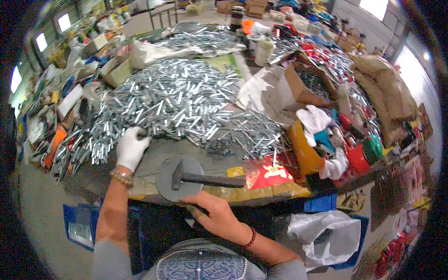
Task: The person assembles metal components by hammering metal pins into circular metal base plates using a hammer and a metal jig.
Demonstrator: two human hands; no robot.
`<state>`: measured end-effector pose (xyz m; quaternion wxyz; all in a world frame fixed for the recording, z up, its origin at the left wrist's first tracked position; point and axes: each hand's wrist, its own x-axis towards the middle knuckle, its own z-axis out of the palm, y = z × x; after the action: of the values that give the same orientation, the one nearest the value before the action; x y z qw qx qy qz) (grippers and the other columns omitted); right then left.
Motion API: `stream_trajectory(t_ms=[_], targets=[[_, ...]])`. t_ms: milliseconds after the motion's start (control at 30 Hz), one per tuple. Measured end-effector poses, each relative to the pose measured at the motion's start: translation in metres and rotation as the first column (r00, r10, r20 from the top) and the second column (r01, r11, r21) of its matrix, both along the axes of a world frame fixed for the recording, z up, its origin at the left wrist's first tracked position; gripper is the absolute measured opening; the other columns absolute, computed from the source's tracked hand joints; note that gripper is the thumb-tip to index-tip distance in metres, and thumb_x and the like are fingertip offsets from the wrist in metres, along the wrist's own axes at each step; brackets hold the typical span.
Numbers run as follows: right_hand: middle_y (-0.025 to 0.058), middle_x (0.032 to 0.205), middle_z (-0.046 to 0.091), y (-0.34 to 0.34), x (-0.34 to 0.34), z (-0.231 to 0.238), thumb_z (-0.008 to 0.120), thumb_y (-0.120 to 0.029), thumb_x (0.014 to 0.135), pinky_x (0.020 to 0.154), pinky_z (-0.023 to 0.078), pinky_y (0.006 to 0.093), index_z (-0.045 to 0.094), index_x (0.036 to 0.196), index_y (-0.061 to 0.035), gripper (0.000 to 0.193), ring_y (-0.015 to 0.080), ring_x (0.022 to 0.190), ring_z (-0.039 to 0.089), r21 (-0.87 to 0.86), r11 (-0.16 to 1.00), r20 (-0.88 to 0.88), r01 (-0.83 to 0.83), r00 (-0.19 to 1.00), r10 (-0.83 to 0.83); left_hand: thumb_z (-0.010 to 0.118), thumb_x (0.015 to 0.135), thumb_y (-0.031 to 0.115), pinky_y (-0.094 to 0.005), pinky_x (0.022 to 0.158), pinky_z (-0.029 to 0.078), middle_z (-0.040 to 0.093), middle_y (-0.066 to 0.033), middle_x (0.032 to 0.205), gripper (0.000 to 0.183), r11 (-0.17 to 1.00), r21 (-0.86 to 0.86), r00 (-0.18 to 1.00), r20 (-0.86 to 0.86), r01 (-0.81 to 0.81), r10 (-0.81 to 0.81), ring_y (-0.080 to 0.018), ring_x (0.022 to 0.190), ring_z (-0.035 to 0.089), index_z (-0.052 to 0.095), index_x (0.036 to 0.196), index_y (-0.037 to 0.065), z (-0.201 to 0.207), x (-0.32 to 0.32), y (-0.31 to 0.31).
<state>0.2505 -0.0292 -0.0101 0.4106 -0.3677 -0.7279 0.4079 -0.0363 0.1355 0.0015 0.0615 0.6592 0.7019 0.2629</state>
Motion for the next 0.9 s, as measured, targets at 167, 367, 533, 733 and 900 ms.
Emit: stream_trajectory(t_ms=[167, 367, 533, 733, 900], targets=[[0.0136, 0.103, 0.067, 0.022, 0.059, 0.030, 0.076, -0.004, 0.083, 0.085, 0.058, 0.0432, 0.072, 0.118, -0.0106, 0.036, 0.0338, 0.097, 0.069, 0.230, 0.931, 0.332, 0.283, 0.877, -0.348, 0.081, 0.083, 0.024, -0.0428, 0.084, 0.055, 0.069, -0.0152, 0.100, 0.027, 0.982, -0.036, 0.979, 0.091, 0.187, -0.183, -0.0346, 0.093, 0.070, 0.075, 0.100, 0.003, 0.021, 0.004, -0.042], [0.0106, 0.101, 0.062, 0.089, 0.116, 0.032, 0.069, -0.007, 0.083, 0.077, 0.058, 0.0464, 0.071, 0.093, -0.0088, 0.010, 0.0321, 0.100, 0.067, 0.607, 0.772, 0.641, 0.186, 0.460, -0.614, 0.081, 0.079, 0.018, -0.0441, 0.079, 0.054, 0.066, -0.0132, 0.092, 0.020, 0.900, -0.062, 0.901, -0.016, 0.431, -0.433, -0.0354, 0.090, 0.067, 0.072, 0.089, 0.004, 0.046, 0.027, -0.100], [0.0095, 0.101, 0.063, 0.104, 0.119, 0.041, 0.067, -0.008, 0.082, 0.077, 0.059, 0.0457, 0.069, 0.089, -0.0080, 0.007, 0.0323, 0.100, 0.068, 0.502, 0.865, 0.805, -0.001, 0.365, -0.467, 0.078, 0.080, 0.017, -0.0451, 0.084, 0.055, 0.067, -0.0123, 0.094, 0.014, 0.864, -0.123, 0.864, -0.074, 0.488, -0.498, -0.0345, 0.096, 0.067, 0.073, 0.088, 0.007, 0.042, 0.041, -0.118], [0.0096, 0.098, 0.065, 0.062, 0.073, 0.048, 0.070, -0.004, 0.078, 0.074, 0.058, 0.0439, 0.075, 0.103, -0.0125, 0.027, 0.0310, 0.095, 0.068, 0.405, 0.908, 0.657, 0.106, 0.657, -0.370, 0.081, 0.083, 0.018, -0.0439, 0.087, 0.055, 0.068, -0.0112, 0.097, 0.016, 0.856, -0.001, 0.852, 0.091, 0.518, -0.515, -0.0335, 0.097, 0.067, 0.075, 0.092, 0.007, 0.015, 0.040, -0.122], [0.0076, 0.095, 0.063, 0.033, 0.015, 0.034, 0.073, -0.004, 0.077, 0.074, 0.057, 0.0423, 0.074, 0.105, -0.0097, 0.029, 0.0303, 0.092, 0.067, 0.372, 0.927, 0.498, -0.051, 0.854, -0.153, 0.080, 0.084, 0.015, -0.0426, 0.083, 0.054, 0.069, -0.0092, 0.094, 0.011, 0.866, 0.044, 0.856, 0.134, 0.498, -0.499, -0.0316, 0.094, 0.067, 0.076, 0.092, 0.008, 0.011, 0.038, -0.131]])
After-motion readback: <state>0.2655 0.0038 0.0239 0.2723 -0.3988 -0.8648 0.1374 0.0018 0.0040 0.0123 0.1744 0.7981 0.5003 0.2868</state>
